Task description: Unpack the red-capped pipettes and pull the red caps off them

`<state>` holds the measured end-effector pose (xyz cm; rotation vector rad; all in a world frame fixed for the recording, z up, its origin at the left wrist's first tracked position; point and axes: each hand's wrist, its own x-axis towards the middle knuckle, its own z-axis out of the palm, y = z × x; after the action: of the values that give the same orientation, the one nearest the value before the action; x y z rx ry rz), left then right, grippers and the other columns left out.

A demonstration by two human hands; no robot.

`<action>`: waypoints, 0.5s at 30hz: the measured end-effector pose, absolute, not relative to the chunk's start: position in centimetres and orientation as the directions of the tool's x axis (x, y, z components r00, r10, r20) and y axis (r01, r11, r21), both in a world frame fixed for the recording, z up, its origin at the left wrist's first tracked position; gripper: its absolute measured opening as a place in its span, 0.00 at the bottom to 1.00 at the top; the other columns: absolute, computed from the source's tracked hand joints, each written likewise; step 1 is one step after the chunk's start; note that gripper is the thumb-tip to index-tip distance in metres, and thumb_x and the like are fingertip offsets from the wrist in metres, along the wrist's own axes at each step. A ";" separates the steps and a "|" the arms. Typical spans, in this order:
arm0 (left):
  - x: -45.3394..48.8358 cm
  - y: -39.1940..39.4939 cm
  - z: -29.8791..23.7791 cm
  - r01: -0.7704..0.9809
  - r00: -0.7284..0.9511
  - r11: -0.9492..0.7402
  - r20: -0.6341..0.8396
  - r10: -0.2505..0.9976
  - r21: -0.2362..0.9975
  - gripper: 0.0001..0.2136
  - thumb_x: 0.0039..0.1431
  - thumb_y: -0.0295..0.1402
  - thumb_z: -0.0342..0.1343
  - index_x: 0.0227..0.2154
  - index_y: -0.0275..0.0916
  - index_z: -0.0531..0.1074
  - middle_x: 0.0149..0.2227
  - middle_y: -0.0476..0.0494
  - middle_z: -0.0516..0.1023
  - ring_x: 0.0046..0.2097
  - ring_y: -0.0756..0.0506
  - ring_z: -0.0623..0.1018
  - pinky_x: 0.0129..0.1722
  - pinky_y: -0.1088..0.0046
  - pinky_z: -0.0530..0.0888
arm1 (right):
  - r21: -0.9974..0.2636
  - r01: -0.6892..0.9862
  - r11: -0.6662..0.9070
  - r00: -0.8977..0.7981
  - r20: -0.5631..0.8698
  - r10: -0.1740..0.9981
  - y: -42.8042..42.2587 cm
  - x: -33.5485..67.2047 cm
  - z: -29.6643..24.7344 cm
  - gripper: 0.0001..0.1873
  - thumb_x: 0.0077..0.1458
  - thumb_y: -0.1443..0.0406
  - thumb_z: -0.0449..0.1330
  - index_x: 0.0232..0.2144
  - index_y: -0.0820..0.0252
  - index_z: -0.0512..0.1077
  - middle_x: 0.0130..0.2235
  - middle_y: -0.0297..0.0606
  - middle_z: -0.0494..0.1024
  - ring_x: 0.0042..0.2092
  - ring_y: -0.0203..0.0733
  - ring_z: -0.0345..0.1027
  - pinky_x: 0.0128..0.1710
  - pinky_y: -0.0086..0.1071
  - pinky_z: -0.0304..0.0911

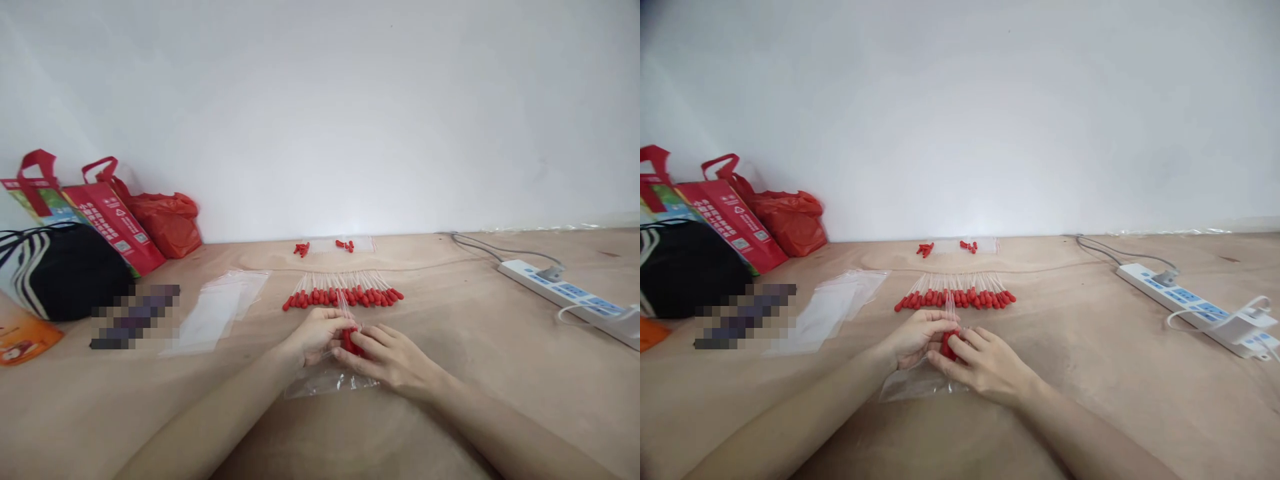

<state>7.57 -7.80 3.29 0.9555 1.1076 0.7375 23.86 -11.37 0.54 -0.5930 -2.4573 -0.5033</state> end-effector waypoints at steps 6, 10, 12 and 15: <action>3.8 -1.5 6.1 0.357 0.040 0.258 -0.290 0.956 0.898 0.03 0.45 0.24 0.56 0.26 0.34 0.70 0.18 0.51 0.73 0.22 0.52 0.73 0.25 0.78 0.70 | -0.087 0.635 0.767 -0.551 0.645 0.529 -10.8 25.1 -0.2 0.28 0.52 0.71 0.47 0.57 0.58 0.50 0.46 0.46 0.68 0.47 0.43 0.63 0.41 0.38 0.65; 2.5 2.9 6.7 0.447 0.004 0.292 -0.329 0.944 0.845 0.04 0.41 0.25 0.59 0.19 0.34 0.69 0.14 0.50 0.70 0.20 0.51 0.73 0.24 0.78 0.71 | -0.150 0.673 0.724 -0.505 0.623 0.598 -10.5 25.6 -0.4 0.28 0.50 0.71 0.49 0.55 0.59 0.53 0.46 0.46 0.68 0.46 0.44 0.64 0.41 0.39 0.66; 2.5 4.1 6.3 0.487 0.011 0.299 -0.348 0.937 0.821 0.05 0.39 0.25 0.60 0.18 0.34 0.68 0.12 0.50 0.68 0.19 0.50 0.72 0.23 0.77 0.71 | -0.166 0.669 0.724 -0.503 0.617 0.606 -10.5 25.6 -0.5 0.28 0.50 0.71 0.48 0.55 0.59 0.53 0.46 0.46 0.67 0.46 0.44 0.64 0.41 0.39 0.66; 2.9 4.9 5.4 0.509 0.036 0.275 -0.339 0.940 0.816 0.06 0.37 0.24 0.60 0.17 0.35 0.67 0.11 0.50 0.67 0.20 0.49 0.73 0.23 0.77 0.71 | -0.187 0.660 0.727 -0.507 0.603 0.615 -10.6 25.4 -0.4 0.28 0.50 0.72 0.47 0.55 0.58 0.52 0.46 0.46 0.67 0.47 0.44 0.63 0.42 0.40 0.66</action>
<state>2.86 4.91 5.38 1.3652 1.6094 0.5784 25.44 -10.64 -0.44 -0.9598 -2.2648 -0.0878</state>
